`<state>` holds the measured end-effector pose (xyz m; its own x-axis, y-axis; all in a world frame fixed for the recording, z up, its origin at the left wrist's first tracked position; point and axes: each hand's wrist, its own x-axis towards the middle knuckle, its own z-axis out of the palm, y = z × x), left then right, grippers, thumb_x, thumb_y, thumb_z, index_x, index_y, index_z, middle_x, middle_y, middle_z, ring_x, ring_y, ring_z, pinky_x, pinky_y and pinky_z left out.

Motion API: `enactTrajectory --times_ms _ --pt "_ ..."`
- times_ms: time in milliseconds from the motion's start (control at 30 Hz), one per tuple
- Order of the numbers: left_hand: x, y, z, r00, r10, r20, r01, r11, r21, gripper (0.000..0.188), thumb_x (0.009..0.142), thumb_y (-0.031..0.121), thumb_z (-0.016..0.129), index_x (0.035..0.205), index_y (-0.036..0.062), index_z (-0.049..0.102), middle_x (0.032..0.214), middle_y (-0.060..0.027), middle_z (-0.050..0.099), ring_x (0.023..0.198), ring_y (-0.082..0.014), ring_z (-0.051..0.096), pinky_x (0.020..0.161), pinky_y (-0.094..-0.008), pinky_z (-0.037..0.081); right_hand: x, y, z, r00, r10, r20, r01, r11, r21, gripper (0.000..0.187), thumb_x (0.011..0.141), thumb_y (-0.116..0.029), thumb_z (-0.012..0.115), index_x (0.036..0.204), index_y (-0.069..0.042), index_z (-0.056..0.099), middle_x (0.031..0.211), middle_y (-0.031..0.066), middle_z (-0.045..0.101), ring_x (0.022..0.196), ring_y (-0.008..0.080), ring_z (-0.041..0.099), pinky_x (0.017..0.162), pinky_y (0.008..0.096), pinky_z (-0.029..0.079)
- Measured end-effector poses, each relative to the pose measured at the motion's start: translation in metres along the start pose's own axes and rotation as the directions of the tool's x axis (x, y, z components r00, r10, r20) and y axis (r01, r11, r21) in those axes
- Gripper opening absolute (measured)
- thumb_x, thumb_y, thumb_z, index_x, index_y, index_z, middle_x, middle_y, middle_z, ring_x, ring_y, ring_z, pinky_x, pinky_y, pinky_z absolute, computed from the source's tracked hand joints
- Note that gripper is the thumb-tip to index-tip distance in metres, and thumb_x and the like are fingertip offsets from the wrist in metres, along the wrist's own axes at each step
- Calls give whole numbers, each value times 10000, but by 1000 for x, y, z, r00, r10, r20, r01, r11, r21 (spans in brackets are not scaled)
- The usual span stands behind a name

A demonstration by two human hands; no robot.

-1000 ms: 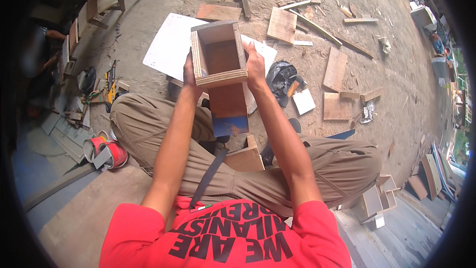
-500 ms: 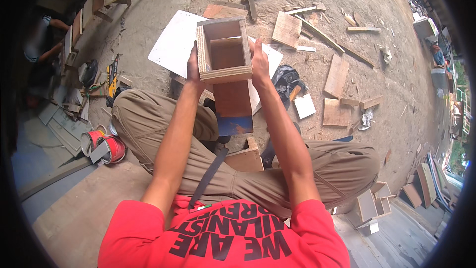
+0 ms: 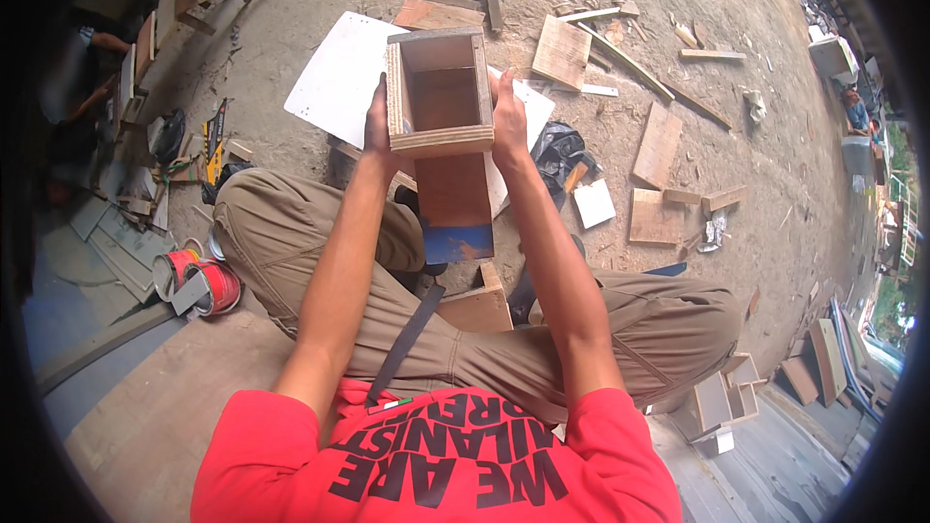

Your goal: The person sits on the ground and assembles a small wooden box by hammering nails into the joints. They repeatedly pick up pieces, align them, and hammer them together, then inspect the assembled box.

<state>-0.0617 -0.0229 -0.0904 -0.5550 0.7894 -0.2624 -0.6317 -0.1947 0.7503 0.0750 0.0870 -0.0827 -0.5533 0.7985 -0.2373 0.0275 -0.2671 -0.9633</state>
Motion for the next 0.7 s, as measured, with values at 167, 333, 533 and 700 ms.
enactTrajectory --times_ms 167,333,533,700 --pt "3 -5 -3 1000 6 -27 -6 1000 9 545 1056 446 319 1373 38 494 1256 -116 598 1133 -205 599 959 -339 499 2 5 -1 999 -36 -6 37 998 60 699 1045 -557 289 1208 20 646 1032 87 655 912 137 568 854 267 452" --pt "2 -5 -1 999 -3 -32 3 1000 -24 541 1056 442 324 1370 36 496 1251 -114 599 1114 -200 608 935 -327 514 3 7 -2 999 -54 4 53 992 114 689 1048 -551 283 1221 12 640 1047 89 655 925 144 570 857 271 453" --pt "3 -8 -2 999 23 -28 -23 1000 -12 543 1055 442 329 1378 38 490 1263 -118 593 1136 -200 596 952 -326 504 1 7 -3 998 -62 -13 63 997 33 677 1049 -549 277 1232 -5 636 1042 85 657 942 165 578 868 290 454" --pt "1 -12 -3 1000 16 -16 -16 1000 1 573 1046 469 342 1417 47 455 1320 -114 562 1195 -209 561 999 -340 472 3 14 -6 1000 -15 -26 16 999 40 595 1050 -480 320 1190 5 634 1040 117 663 951 205 598 877 306 454"
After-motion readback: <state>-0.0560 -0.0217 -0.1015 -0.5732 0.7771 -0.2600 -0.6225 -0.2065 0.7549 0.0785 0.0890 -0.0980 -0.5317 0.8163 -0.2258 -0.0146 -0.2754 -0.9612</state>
